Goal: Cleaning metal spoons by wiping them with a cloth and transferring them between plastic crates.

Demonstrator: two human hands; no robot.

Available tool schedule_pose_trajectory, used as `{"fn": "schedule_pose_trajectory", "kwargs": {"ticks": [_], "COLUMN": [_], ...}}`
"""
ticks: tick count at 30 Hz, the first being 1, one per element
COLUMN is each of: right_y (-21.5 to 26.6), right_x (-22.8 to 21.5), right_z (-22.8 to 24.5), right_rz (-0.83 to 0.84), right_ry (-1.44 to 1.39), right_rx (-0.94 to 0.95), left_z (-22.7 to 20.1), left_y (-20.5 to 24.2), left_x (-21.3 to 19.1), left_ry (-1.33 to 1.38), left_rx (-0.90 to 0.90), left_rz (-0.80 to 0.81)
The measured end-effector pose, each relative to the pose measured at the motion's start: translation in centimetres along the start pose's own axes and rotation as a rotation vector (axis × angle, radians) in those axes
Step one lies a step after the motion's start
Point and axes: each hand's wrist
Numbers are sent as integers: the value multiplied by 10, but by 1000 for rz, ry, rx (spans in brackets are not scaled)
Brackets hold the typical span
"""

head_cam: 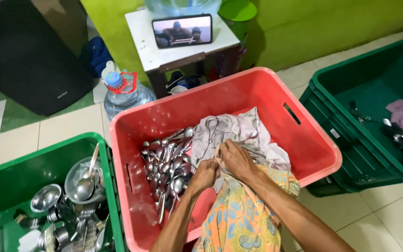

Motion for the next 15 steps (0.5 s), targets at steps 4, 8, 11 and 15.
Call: {"fn": "schedule_pose_trajectory", "kwargs": {"ticks": [4,8,11,15], "right_y": [-18,-10,-11,-13], "right_x": [-19,-12,-8,12], "right_z": [24,21,7,-20], "right_rz": [-194,-162,-125,-347], "right_ry": [90,86,95,-102], "right_rx": [58,-39,-98,147], "left_z": [-2,10,-9,-29], "left_y": [-2,-3,5,20], "left_x": [-1,2,2,-6], "left_ry": [185,247,304,-44], "left_rx": [33,34,39,57], "left_rz": [-4,2,-9,-192]}}
Point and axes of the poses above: each hand's wrist, its own y-axis away from the middle knuckle, its own x-axis out of the palm, z = x × y, and after that the axes turned 9 degrees about -y, right-handed
